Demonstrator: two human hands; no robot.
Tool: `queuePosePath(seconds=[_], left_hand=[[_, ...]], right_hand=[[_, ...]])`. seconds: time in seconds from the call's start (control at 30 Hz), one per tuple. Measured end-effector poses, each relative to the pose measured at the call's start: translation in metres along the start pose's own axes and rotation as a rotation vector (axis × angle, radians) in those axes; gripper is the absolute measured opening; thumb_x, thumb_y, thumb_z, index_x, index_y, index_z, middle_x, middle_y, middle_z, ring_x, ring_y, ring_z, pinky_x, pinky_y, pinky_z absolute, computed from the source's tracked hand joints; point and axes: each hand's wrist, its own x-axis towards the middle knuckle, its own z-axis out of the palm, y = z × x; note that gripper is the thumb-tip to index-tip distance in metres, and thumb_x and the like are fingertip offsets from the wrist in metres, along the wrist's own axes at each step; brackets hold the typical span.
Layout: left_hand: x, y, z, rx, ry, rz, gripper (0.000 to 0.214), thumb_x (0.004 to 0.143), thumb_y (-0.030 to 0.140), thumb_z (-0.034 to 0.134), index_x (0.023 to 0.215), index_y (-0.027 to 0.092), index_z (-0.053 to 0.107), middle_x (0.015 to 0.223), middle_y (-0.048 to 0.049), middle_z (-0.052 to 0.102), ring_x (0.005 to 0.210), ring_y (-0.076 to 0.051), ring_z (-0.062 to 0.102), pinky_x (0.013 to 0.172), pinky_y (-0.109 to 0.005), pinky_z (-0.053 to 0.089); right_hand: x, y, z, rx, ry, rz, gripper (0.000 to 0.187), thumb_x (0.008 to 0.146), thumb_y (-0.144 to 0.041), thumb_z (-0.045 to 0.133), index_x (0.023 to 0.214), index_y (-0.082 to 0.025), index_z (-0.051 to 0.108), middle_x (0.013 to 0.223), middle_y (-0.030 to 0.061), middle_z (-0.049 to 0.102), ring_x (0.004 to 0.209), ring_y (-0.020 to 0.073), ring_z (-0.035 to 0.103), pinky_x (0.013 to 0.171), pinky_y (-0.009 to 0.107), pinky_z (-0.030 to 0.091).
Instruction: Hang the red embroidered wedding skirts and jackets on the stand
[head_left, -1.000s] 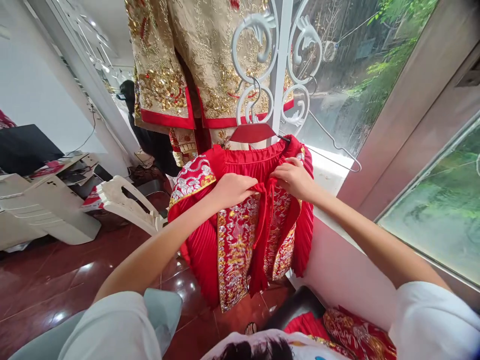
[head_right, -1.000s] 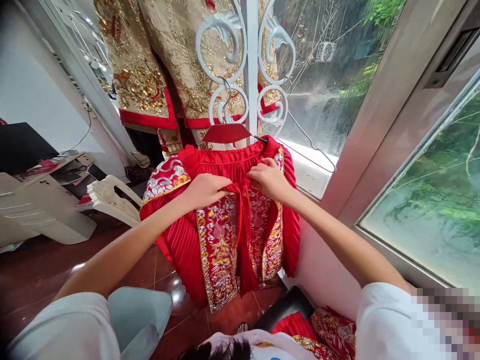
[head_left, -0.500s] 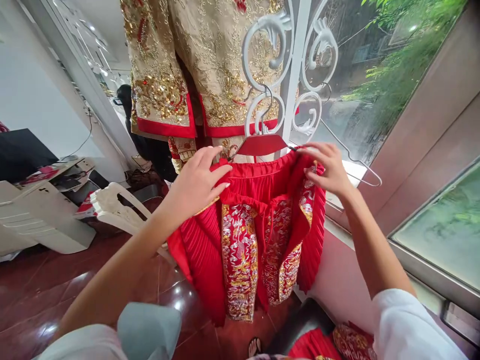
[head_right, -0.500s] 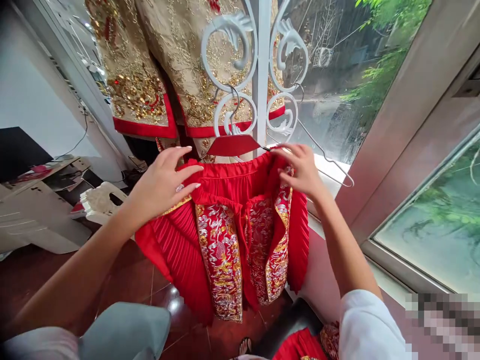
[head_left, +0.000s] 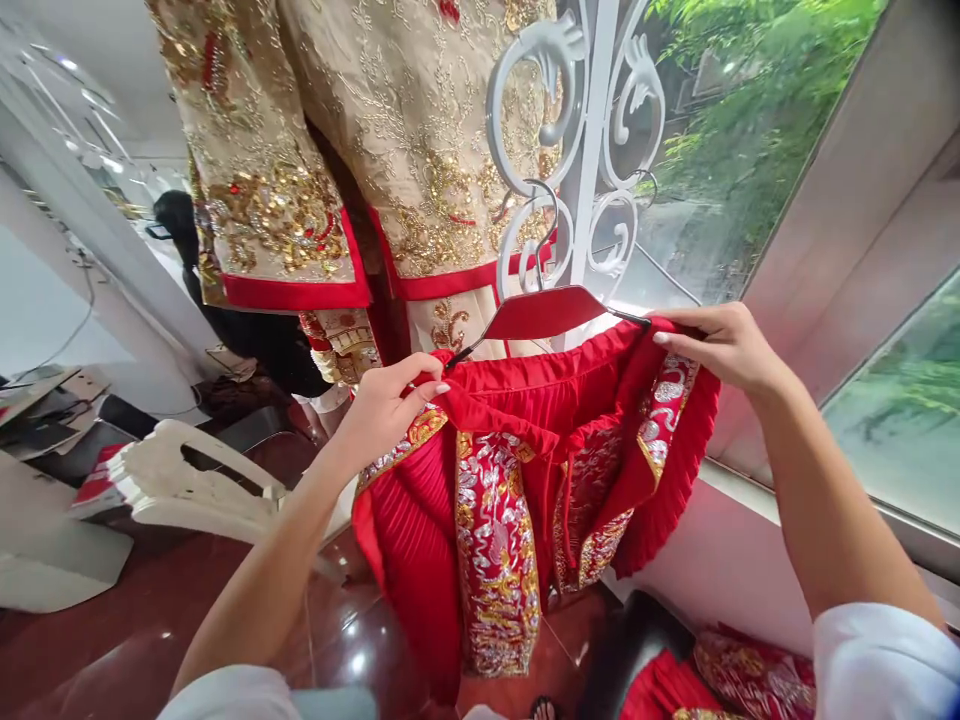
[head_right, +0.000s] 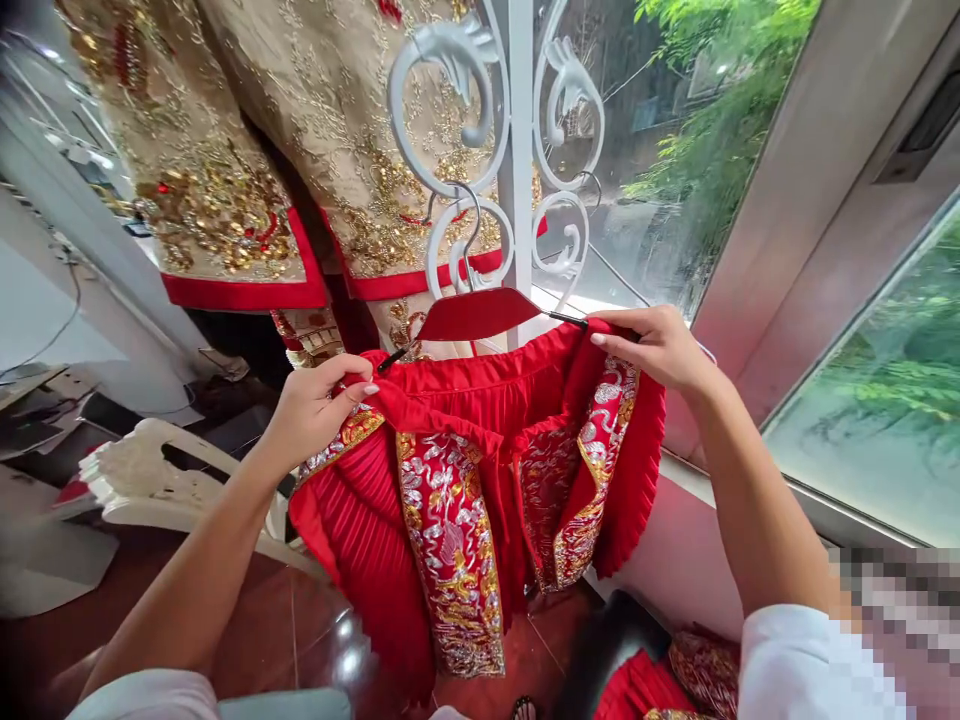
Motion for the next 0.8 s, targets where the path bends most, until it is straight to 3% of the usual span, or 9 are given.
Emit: queuePosePath(seconds=[0.13,0.23,0.37,0.53,0.67,0.8], left_hand=[[0.000,-0.005,0.009,0.002,0.055,0.029,0.012,0.089,0.026,0.052,0.083,0.018,0.059,0.064,0.0067,0.058,0.048,-0.005,0.044,0.052,-0.017,0.036],[-0.003,-0.004,0.013,0.049,0.096,0.031,0.012,0.089,0.028,0.052,0.087,0.019,0.060,0.071,0.0042,0.064,0.053,-0.007,0.051,0.057,-0.017,0.042],[-0.007,-0.003,0.014,0.132,0.098,0.034,0.014,0.089,0.031,0.052,0.095,0.021,0.061,0.088,-0.0004,0.069,0.072,-0.012,0.063,0.073,-0.022,0.050],[-0.012,0.002,0.017,0.261,0.158,0.090,0.013,0.087,0.028,0.054,0.095,0.021,0.062,0.109,-0.0040,0.067,0.101,-0.019,0.062,0.094,-0.036,0.049],[-0.016,0.029,0.019,0.317,0.276,0.169,0.017,0.080,0.022,0.061,0.097,0.022,0.063,0.124,-0.0068,0.059,0.117,-0.025,0.054,0.104,-0.047,0.042],[-0.011,0.091,0.009,0.101,0.355,0.168,0.007,0.081,0.017,0.059,0.077,0.023,0.060,0.100,-0.0031,0.067,0.101,-0.020,0.061,0.096,-0.044,0.049]], right_hand=[[0.003,-0.011,-0.020,0.035,-0.144,0.082,0.043,0.073,-0.053,0.064,0.096,-0.019,0.076,0.057,-0.0015,0.059,0.050,0.0121,0.045,0.048,0.026,0.030],[0.003,-0.017,-0.019,0.116,-0.112,0.139,0.047,0.068,-0.057,0.067,0.089,-0.017,0.077,0.057,-0.0001,0.059,0.051,0.0134,0.047,0.047,0.026,0.031],[0.003,-0.021,-0.017,0.293,-0.093,0.285,0.047,0.064,-0.060,0.070,0.076,-0.015,0.075,0.057,0.0021,0.060,0.047,0.0121,0.047,0.044,0.025,0.032],[0.005,-0.025,-0.017,0.557,-0.253,0.472,0.044,0.057,-0.057,0.077,0.060,-0.015,0.066,0.050,0.0031,0.058,0.039,0.0103,0.043,0.036,0.025,0.031],[-0.001,-0.025,-0.003,0.689,-0.221,0.469,0.040,0.058,-0.052,0.077,0.055,-0.016,0.061,0.048,0.0011,0.056,0.038,0.0083,0.041,0.037,0.023,0.029],[-0.006,-0.022,0.013,0.742,-0.177,0.431,0.036,0.064,-0.050,0.074,0.056,-0.017,0.062,0.049,-0.0001,0.056,0.039,0.0079,0.042,0.038,0.022,0.028]])
